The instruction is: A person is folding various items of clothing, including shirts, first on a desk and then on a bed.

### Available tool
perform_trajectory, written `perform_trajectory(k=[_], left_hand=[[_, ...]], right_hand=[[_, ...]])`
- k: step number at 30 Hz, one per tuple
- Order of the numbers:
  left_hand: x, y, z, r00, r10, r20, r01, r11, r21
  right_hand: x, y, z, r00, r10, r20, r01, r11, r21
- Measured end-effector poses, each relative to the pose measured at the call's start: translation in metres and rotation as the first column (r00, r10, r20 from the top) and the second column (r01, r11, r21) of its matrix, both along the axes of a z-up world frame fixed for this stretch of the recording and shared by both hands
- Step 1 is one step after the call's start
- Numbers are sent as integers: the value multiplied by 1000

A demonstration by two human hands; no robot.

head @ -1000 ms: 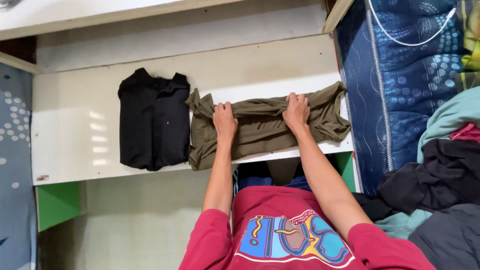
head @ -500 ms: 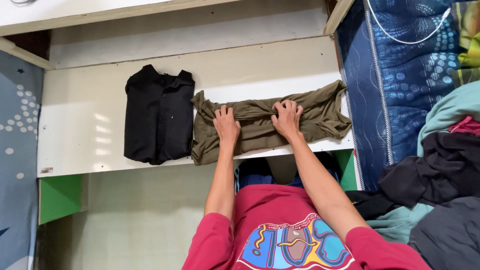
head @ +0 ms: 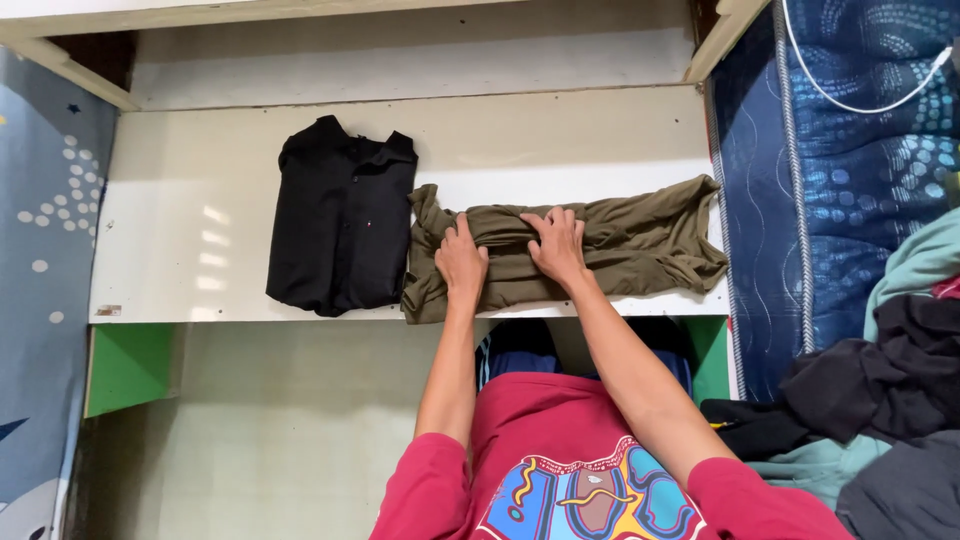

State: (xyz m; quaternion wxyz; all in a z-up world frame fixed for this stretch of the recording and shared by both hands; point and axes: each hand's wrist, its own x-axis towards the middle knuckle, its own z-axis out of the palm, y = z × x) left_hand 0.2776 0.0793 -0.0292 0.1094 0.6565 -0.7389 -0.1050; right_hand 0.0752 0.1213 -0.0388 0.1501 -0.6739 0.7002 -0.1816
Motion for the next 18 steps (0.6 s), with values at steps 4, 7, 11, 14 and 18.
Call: perform_trajectory(k=[4, 7, 11, 14, 18], left_hand=[[18, -6, -19, 1000, 8, 15, -6, 997, -77], [26, -4, -5, 994, -63, 84, 78, 979, -190], [33, -2, -1, 982, -143, 127, 160, 978, -135], [41, 0, 27, 983, -119, 138, 133, 987, -94], [66, -17, 10, 990, -50, 130, 52, 999, -11]], right_hand=[[4, -7, -22, 995, -83, 64, 88, 993, -78], [12, -8, -12, 989, -129, 77, 137, 985, -105], [43, -16, 16, 998, 46, 37, -44, 998, -48], [68, -24, 18, 992, 123, -9, -123, 992, -24], [85, -36, -6, 986, 165, -30, -167, 968, -187]])
